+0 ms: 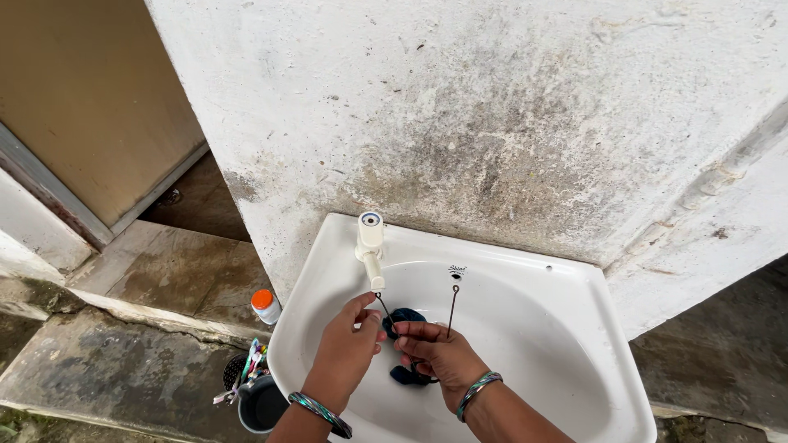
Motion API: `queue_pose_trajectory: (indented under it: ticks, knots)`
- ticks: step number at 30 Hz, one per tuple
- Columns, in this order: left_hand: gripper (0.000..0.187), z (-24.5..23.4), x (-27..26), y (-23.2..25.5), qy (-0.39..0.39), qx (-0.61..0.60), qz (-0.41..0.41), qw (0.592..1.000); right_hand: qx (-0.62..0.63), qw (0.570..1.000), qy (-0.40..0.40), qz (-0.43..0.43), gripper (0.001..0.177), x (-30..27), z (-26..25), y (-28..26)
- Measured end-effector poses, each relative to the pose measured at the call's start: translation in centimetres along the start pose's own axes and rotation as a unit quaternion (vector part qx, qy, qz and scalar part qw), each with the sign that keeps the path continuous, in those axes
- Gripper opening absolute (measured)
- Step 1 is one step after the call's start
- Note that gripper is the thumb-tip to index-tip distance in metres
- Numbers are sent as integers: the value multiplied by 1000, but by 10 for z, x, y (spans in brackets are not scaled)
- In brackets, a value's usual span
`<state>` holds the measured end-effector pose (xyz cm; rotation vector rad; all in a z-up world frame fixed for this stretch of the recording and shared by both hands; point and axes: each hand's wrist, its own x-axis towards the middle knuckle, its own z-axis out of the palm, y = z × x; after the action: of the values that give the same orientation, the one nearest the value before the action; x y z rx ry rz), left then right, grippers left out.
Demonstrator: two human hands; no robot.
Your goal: The person clears a faucet using a wire and then wipes the sink and tap with a cloth.
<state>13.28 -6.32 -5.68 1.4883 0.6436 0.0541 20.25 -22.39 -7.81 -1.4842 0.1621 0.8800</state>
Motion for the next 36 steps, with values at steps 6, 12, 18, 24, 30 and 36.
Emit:
queue_pose_trajectory:
  ticks: [6,12,18,24,30,36]
  knots:
    - [41,0,5,-2,13,-18,14,1000,49,999,-15,6,22,15,6,3]
    - [40,-1,4,0,17,-42,-14,999,72,993,-84,-33,26,29,17,2]
    - [42,-7,7,2,17,-43,5,999,18,990,-101,-100,23,37,27,-3]
    - [39,-12,15,-4,26,-74,35,996,74,979,-106,-159,10,48,42,14]
    - [39,-19,13,1,11,-8,25,1000,-205,910,-95,-347,11,54,22,3]
    - [39,-3,14,-5,38,-6,50,998,-276,881,-83,-374,15,41,26,-4]
